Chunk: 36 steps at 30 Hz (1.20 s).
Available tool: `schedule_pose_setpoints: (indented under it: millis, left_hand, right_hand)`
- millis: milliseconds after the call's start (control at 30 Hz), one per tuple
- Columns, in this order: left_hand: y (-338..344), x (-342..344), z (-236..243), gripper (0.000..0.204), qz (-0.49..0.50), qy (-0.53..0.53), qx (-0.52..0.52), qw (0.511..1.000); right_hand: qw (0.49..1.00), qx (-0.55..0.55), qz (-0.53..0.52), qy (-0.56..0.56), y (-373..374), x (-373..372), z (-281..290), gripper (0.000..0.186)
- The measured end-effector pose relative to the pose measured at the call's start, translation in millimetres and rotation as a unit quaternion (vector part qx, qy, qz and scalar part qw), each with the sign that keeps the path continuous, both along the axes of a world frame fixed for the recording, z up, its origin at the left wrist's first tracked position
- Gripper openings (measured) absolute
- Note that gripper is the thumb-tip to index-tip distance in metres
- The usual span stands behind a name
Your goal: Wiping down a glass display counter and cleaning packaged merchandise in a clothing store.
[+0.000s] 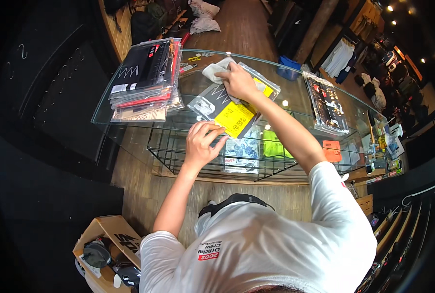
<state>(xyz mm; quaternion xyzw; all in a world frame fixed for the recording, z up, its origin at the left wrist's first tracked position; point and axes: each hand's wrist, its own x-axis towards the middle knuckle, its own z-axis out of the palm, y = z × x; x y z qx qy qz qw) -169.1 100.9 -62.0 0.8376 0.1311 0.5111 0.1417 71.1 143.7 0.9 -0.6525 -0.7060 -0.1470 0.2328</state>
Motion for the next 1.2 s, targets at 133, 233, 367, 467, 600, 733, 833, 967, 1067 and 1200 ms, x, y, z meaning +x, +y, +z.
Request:
schedule_pose_setpoints:
  millis: [133, 233, 367, 467, 600, 733, 833, 967, 1067, 1200]
  left_hand:
    - [0, -12, -11, 0.021, 0.044, 0.016, -0.006, 0.999]
    - [1, -9, -7, 0.021, 0.015, 0.000, -0.015, 1.000]
    - [2, -1, 0, 0.025, 0.003, -0.006, -0.011, 1.000]
    - [3, 0, 0, 0.024, -0.004, -0.002, -0.017, 1.000]
    - [4, -5, -9, 0.024, 0.012, -0.003, -0.028, 1.000]
    - [2, -7, -10, 0.024, 0.032, 0.012, -0.018, 0.999]
    - [2, -7, -6, 0.023, 0.015, 0.004, -0.006, 1.000]
    - [3, -3, -2, 0.022, 0.007, -0.001, 0.000, 1.000]
    - [4, -5, -5, 0.022, 0.008, -0.008, 0.018, 1.000]
    - [1, -17, -14, 0.022, 0.042, 0.060, 0.001, 0.997]
  right_hand:
    - [0.970, -0.087, 0.226, -0.001, -39, -81, -2, 0.041]
    - [0.984, -0.115, 0.124, 0.056, -23, -44, -4, 0.040]
    - [0.986, -0.018, -0.165, -0.004, 9, 89, -3, 0.030]
    - [0.979, -0.027, -0.200, -0.009, 13, 108, 3, 0.028]
    - [0.991, -0.005, 0.050, 0.121, -9, -2, -4, 0.047]
    - [0.963, -0.140, 0.217, 0.084, -48, -67, 9, 0.045]
    - [0.996, -0.051, 0.057, 0.056, -10, -1, -4, 0.044]
    - [0.976, -0.018, -0.215, 0.042, 14, 75, 6, 0.036]
    - [0.996, -0.025, -0.052, 0.067, 2, 22, -9, 0.039]
    - [0.962, -0.150, 0.195, 0.121, -85, -82, 12, 0.037]
